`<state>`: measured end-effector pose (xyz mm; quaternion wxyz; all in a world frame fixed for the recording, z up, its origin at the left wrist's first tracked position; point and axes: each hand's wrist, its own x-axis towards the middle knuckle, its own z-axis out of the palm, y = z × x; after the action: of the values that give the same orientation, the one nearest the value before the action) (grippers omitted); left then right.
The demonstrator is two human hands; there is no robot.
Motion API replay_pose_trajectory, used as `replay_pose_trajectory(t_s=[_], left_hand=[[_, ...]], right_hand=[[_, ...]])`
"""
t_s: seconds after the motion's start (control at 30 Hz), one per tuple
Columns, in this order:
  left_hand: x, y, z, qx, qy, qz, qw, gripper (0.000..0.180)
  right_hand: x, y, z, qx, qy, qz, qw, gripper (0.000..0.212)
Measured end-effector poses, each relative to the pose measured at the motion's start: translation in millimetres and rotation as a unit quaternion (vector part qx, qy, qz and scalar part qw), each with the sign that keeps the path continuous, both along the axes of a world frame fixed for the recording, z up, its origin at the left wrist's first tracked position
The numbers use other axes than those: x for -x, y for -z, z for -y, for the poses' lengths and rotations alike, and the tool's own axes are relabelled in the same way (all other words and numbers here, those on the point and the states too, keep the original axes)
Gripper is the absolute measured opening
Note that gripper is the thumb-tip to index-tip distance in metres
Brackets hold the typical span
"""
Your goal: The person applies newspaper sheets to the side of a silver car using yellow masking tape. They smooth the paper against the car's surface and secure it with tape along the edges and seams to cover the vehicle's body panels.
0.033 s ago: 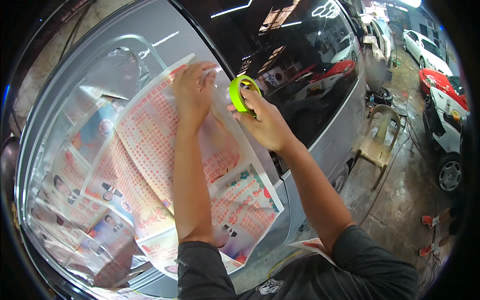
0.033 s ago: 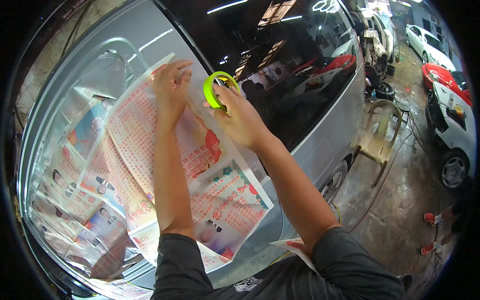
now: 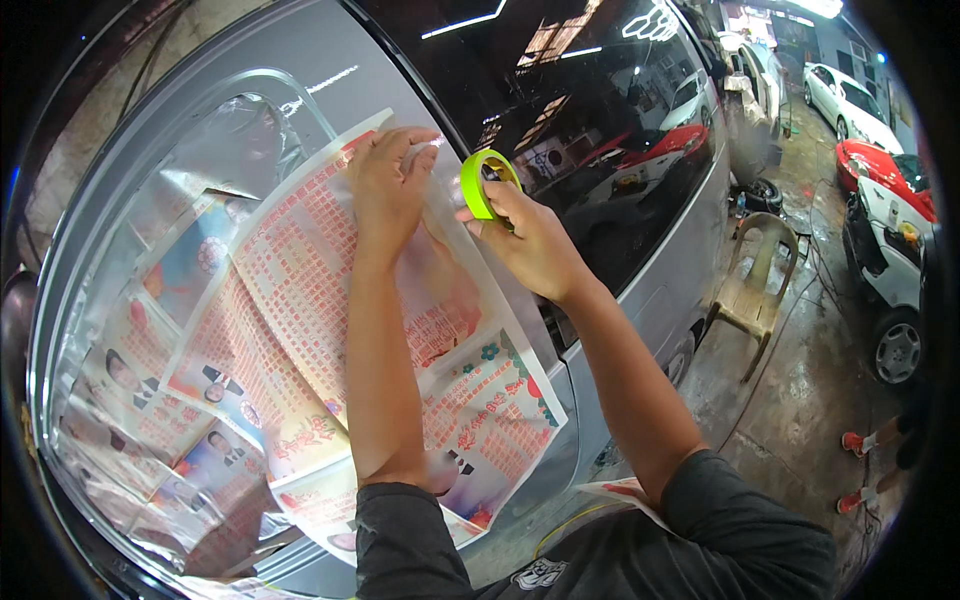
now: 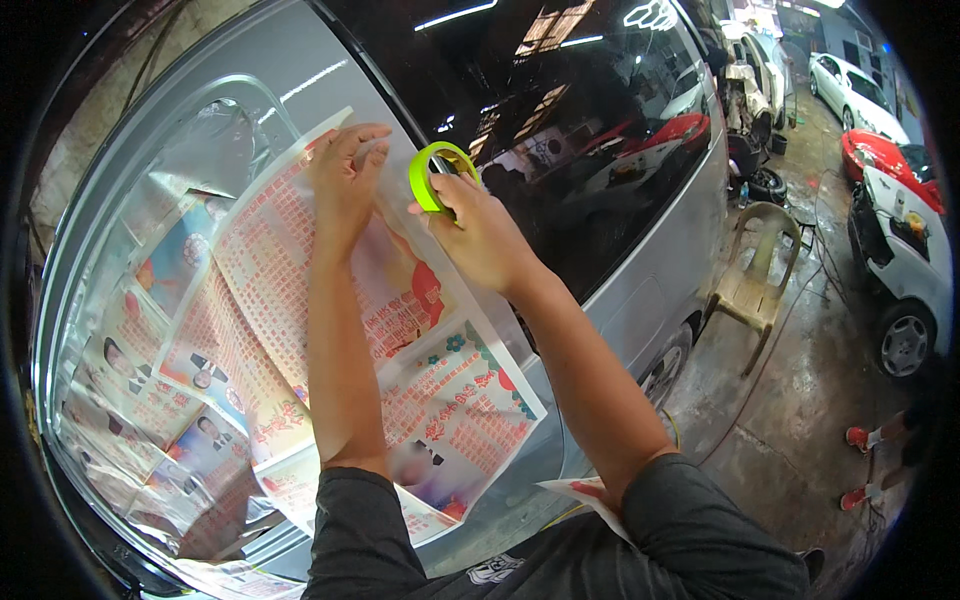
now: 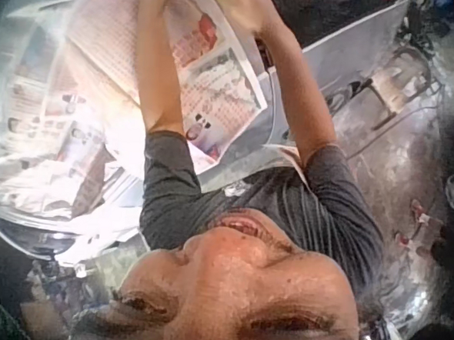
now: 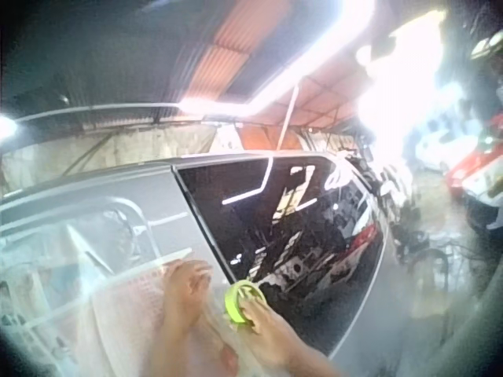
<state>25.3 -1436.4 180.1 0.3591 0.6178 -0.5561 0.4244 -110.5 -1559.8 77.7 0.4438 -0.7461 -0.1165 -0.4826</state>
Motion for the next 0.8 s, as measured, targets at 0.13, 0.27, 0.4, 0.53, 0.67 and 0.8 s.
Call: replay_pose_trajectory(t_s=[0.13, 0.27, 0.4, 0.53, 0.67, 0.8], left_hand=[[2.9, -7.7, -13.9, -0.058, 0.051, 0.006, 0.997, 0.016], [7.2, -2.5, -19.6, -0.088, 0.046, 0.0, 0.995, 0.018], [8.4, -2.9, -22.7, -0.112, 0.055, -0.029, 0.992, 0.02], [7.7, -2.4, -24.7, -0.119, 0.052, -0.032, 0.991, 0.02], [7.5, -6.1, -27.3, -0.119, 0.068, -0.039, 0.99, 0.021], [9.9, -3.5, -24.4, -0.096, 0.069, -0.039, 0.992, 0.022]], right_hand=[[1.2, -8.8, 2.1, -0.033, 0.019, 0.001, 0.999, 0.033], [-2.4, -3.3, 2.9, -0.059, -0.026, 0.076, 0.995, 0.03], [-12.2, 1.6, 0.0, -0.046, -0.023, 0.099, 0.994, 0.031], [-7.0, -1.3, -1.6, -0.025, -0.014, 0.062, 0.998, 0.034], [-4.7, -2.4, -2.1, -0.006, 0.011, 0.063, 0.998, 0.032], [-1.6, -2.1, -0.5, 0.025, 0.057, 0.034, 0.998, 0.036]])
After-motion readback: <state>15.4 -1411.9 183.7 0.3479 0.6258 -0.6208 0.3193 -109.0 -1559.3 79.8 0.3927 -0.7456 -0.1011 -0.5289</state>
